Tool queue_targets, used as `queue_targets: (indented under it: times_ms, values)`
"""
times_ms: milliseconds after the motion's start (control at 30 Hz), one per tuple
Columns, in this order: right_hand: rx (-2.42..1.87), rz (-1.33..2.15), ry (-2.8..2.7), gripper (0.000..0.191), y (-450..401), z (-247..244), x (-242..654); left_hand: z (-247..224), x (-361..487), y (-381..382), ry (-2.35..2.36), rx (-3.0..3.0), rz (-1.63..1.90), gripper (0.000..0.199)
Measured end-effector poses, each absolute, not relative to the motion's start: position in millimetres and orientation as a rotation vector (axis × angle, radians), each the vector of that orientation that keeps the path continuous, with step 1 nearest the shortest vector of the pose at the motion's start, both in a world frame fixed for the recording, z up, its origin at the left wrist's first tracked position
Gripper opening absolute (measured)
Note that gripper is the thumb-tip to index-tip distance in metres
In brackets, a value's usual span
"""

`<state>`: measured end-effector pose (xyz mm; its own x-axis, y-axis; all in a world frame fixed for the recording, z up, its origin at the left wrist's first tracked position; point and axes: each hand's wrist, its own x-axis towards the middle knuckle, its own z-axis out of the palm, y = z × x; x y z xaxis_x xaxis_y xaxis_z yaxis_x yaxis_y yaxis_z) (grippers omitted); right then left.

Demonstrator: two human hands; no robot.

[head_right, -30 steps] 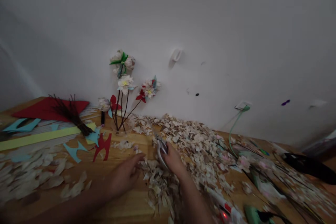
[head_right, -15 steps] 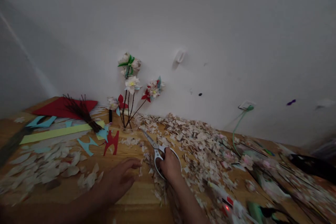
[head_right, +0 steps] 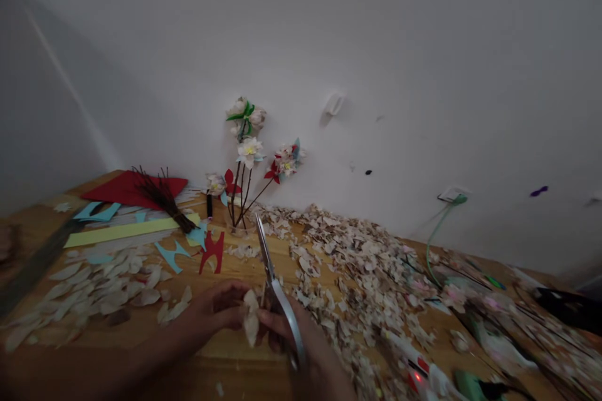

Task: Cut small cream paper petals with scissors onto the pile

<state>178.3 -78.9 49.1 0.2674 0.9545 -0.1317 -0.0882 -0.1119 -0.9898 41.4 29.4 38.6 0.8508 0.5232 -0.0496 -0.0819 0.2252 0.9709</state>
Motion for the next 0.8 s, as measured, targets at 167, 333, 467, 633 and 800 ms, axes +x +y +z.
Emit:
queue_targets:
  times_ms: [167, 333, 467, 633, 800]
  values:
    - [-1.329, 1.105, -0.841, 0.033, -78.8, 57.0, 162.9, 32.3, 42.1, 28.1, 0.449, 1.215, 0.43, 0.049]
    - [-1.349, 0.997, -0.755, 0.036, -80.6, 40.6, 157.4, 33.5, 41.5, 25.4, 0.545, 1.351, 0.462, 0.03]
    - [-1.415, 0.875, -0.741, 0.042, -75.5, 25.3, 164.2, 29.7, 44.2, 23.0, 0.638, 1.355, 0.515, 0.027]
    - [-1.574, 0.739, -0.776, 0.033, -73.5, 26.1, 168.9, 23.4, 48.5, 20.9, 0.692, 1.313, 0.532, 0.026]
    - [-1.524, 0.624, -0.622, 0.039, -79.3, 10.4, 168.5, 22.9, 47.8, 24.8, 0.666, 1.214, 0.453, 0.032]
